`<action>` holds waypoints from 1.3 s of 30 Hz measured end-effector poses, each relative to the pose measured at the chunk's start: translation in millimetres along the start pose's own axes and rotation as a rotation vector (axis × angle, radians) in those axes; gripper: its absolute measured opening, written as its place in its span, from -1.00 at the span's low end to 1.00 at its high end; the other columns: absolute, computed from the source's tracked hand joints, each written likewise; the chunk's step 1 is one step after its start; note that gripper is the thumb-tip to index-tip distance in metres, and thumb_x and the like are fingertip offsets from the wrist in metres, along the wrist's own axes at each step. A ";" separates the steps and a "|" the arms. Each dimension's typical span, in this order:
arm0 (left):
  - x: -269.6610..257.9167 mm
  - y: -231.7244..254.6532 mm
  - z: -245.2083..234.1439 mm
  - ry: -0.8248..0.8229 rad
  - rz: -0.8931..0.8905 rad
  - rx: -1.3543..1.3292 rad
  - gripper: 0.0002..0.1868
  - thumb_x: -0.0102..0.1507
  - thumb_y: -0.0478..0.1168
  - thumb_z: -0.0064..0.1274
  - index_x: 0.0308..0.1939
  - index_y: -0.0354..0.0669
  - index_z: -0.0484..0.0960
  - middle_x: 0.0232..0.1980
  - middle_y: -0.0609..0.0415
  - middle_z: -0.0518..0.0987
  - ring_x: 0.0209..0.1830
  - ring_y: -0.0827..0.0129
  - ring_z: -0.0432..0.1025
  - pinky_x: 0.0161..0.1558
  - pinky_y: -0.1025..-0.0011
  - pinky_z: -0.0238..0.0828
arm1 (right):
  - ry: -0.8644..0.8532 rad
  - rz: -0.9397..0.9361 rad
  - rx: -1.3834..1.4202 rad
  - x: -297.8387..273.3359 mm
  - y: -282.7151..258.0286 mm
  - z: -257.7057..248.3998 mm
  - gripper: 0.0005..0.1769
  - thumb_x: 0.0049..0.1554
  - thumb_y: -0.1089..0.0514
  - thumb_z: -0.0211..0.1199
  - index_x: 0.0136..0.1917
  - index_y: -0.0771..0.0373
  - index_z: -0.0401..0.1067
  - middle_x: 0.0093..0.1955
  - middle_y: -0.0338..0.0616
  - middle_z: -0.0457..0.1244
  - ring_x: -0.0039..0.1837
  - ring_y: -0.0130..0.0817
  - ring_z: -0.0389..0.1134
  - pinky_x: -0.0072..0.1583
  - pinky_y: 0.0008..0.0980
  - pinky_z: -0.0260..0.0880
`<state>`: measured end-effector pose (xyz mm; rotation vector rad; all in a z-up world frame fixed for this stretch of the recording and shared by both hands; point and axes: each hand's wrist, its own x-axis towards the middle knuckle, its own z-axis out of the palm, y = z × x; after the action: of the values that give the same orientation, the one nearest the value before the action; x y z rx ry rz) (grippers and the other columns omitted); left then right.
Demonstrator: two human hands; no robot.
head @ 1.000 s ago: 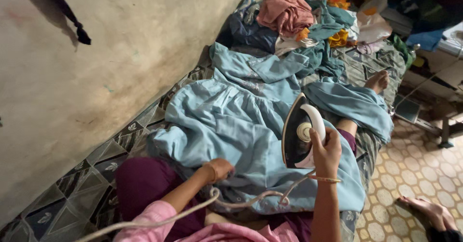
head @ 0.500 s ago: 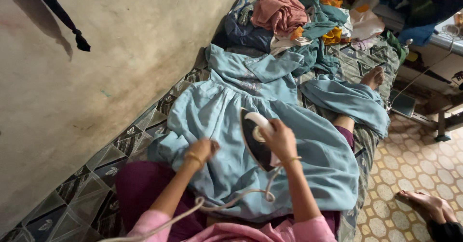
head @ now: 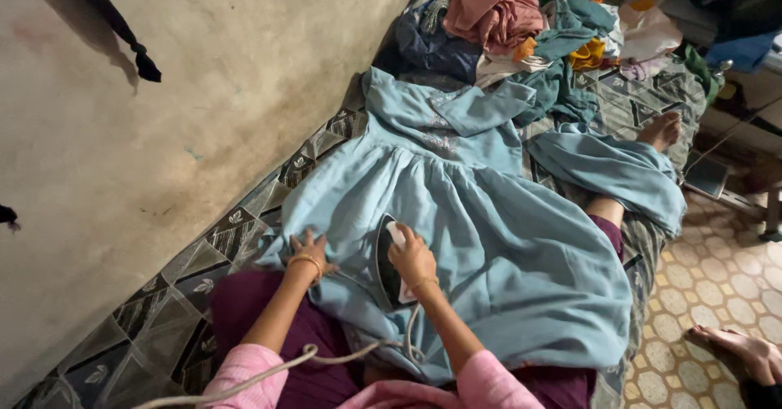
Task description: The person irons a light blue dress laid out on the floor. They use an electric iron to smooth the fabric, frequently adjusting and repositioning the dress to reach different sections.
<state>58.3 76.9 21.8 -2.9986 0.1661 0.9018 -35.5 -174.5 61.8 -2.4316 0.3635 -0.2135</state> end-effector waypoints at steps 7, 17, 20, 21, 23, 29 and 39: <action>-8.8 6.5 -68.5 0.372 -0.062 -0.073 -0.39 0.32 0.35 -0.02 0.25 0.08 0.59 0.43 0.02 0.46 0.47 0.06 0.33 0.43 -0.15 0.17 | -0.085 0.054 -0.143 -0.5 -12.1 -1.6 -0.42 0.19 -0.12 0.11 0.48 -0.22 0.21 0.06 0.17 0.33 -0.01 0.29 0.42 0.02 0.17 0.43; 114.0 -39.4 -53.0 0.423 -0.052 -0.378 -0.52 0.23 0.19 0.11 0.02 -0.05 0.65 0.02 -0.12 0.66 0.05 -0.08 0.55 0.03 0.03 0.50 | -0.016 0.086 -0.203 -34.0 -16.3 -10.3 -0.45 0.17 -0.11 0.13 0.44 -0.35 0.27 -0.13 0.08 0.36 -0.15 0.19 0.45 -0.08 0.14 0.46; 133.2 -59.4 -46.4 0.589 0.002 -0.506 -0.55 0.41 0.18 -0.06 -0.07 -0.13 0.65 -0.10 -0.14 0.71 -0.06 -0.10 0.59 -0.01 0.02 0.49 | 0.013 0.052 -0.227 -8.6 -25.3 2.5 -0.45 0.18 -0.11 0.13 0.44 -0.31 0.26 -0.14 0.10 0.35 -0.18 0.18 0.45 -0.12 0.15 0.46; 137.2 -66.4 -42.6 0.566 -0.018 -0.490 -0.55 0.39 0.18 -0.05 -0.07 -0.11 0.65 -0.10 -0.15 0.70 -0.05 -0.12 0.58 -0.01 0.00 0.48 | 0.028 0.026 -0.226 5.6 -30.3 8.3 -0.46 0.18 -0.10 0.13 0.44 -0.30 0.26 -0.14 0.10 0.35 -0.18 0.18 0.45 -0.12 0.15 0.46; 145.1 -75.2 -36.6 0.522 -0.060 -0.458 -0.56 0.35 0.19 -0.02 -0.06 -0.08 0.67 -0.09 -0.17 0.69 -0.03 -0.15 0.56 -0.03 -0.03 0.46 | 0.047 -0.002 -0.216 37.5 -42.5 20.9 -0.48 0.18 -0.08 0.14 0.42 -0.31 0.29 -0.12 0.12 0.35 -0.16 0.19 0.45 -0.11 0.14 0.46; 135.7 -87.7 -44.2 0.280 -0.096 -0.449 -0.38 0.16 0.38 0.14 -0.12 -0.09 0.74 -0.09 -0.16 0.72 -0.06 -0.10 0.60 -0.01 0.06 0.51 | -0.028 -0.145 -0.145 82.6 -64.3 32.6 -0.46 0.14 -0.04 0.21 0.40 -0.27 0.33 -0.06 0.09 0.37 -0.07 0.17 0.44 -0.04 0.08 0.46; 118.4 -88.7 -64.0 0.303 0.064 -0.733 -0.46 0.11 0.17 0.10 -0.17 -0.29 0.67 -0.21 -0.36 0.66 -0.20 -0.26 0.56 -0.14 0.02 0.43 | -0.305 -0.241 -0.130 -23.3 -34.3 -37.2 -0.38 0.06 -0.02 0.27 0.40 -0.29 0.34 -0.03 -0.07 0.39 -0.06 0.03 0.47 -0.05 -0.03 0.49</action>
<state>200.8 151.0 7.8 -3.8215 -0.0977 0.5922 -59.7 -163.8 110.8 -2.5829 -0.0543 0.0820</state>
